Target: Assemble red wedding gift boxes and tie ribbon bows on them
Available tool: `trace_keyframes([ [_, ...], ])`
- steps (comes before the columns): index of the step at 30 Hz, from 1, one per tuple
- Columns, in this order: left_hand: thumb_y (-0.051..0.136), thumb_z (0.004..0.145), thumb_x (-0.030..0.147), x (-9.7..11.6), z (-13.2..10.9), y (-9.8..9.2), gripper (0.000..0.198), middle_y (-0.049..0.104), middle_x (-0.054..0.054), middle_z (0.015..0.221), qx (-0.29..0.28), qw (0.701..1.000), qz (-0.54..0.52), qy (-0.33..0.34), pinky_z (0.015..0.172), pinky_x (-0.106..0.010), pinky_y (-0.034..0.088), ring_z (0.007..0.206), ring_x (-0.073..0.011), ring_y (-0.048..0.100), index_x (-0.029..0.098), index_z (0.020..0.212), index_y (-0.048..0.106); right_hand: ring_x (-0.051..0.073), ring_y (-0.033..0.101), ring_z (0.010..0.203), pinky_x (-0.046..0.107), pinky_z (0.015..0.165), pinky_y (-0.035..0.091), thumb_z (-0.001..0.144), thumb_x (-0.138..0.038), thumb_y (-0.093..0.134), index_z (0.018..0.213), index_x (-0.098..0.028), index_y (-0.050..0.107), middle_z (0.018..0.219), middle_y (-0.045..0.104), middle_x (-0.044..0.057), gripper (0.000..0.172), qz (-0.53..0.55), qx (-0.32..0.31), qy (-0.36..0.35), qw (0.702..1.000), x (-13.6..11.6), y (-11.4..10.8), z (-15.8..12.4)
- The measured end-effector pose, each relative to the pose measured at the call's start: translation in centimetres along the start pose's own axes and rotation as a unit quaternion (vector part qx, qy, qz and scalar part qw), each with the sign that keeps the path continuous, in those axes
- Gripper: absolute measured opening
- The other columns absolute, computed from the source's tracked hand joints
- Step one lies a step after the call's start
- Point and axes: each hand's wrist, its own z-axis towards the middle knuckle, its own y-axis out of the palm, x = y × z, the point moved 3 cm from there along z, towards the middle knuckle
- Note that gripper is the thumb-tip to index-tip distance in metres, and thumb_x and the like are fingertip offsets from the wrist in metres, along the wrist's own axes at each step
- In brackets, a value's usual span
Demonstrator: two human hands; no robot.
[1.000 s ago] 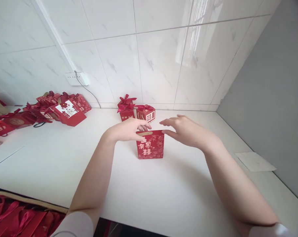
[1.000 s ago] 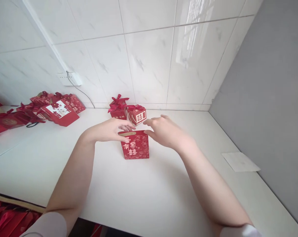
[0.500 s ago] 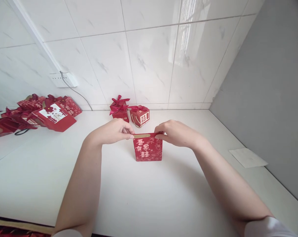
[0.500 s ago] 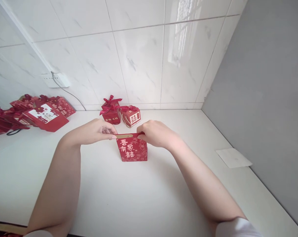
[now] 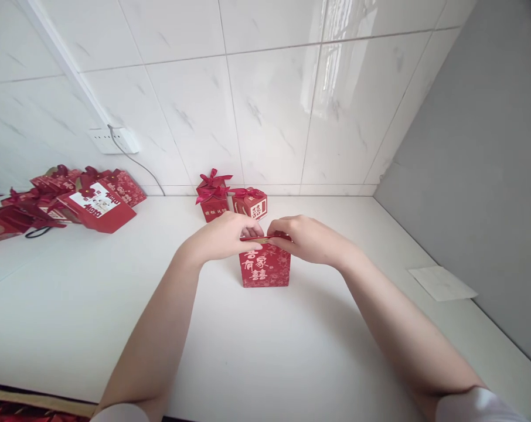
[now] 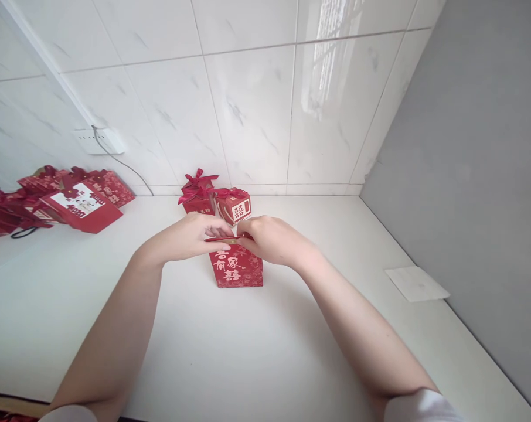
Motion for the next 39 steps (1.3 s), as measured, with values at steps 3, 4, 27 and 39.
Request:
trace_keyframes([
  [3,0.055,0.083,0.032,0.0,0.2,0.5,0.019,0.069,-0.001,0.077,-0.001,1.000,0.017,-0.006,0.054,-0.026,0.035,0.063,-0.0151,0.056,0.021,0.085,0.071,0.012,0.043,0.058,0.024,0.055,0.030,0.095,-0.022,0.041,0.076,-0.020,0.055,0.066,0.055,-0.001,0.023,0.005,0.017,-0.010,1.000,-0.2,0.4,0.4],
  [4,0.055,0.083,0.031,-0.1,0.2,0.5,0.019,0.068,-0.001,0.074,0.000,1.000,0.020,-0.006,0.053,-0.026,0.034,0.060,-0.0143,0.055,0.021,0.083,0.071,0.011,0.042,0.056,0.024,0.054,0.029,0.094,-0.022,0.040,0.075,-0.020,0.053,0.064,0.053,-0.002,0.024,0.013,0.015,-0.007,1.000,-0.1,0.5,0.5],
  [27,0.059,0.078,0.026,-0.4,0.6,0.5,0.012,0.060,0.003,0.061,-0.012,1.000,0.024,0.001,0.051,-0.025,0.032,0.055,-0.0112,0.049,0.020,0.073,0.068,0.011,0.044,0.058,0.024,0.053,0.034,0.086,-0.025,0.049,0.081,-0.022,0.050,0.070,0.054,-0.004,0.007,0.172,-0.052,0.038,0.983,1.4,1.5,0.9],
  [39,0.052,0.085,0.026,0.4,0.3,0.4,0.017,0.060,0.002,0.065,0.037,0.995,0.073,0.062,0.055,-0.026,0.032,0.058,-0.0124,0.050,0.020,0.074,0.064,0.013,0.050,0.059,0.026,0.060,0.034,0.090,-0.020,0.051,0.084,-0.020,0.060,0.072,0.064,0.001,0.011,0.016,0.060,-0.054,0.997,0.3,1.0,0.8],
])
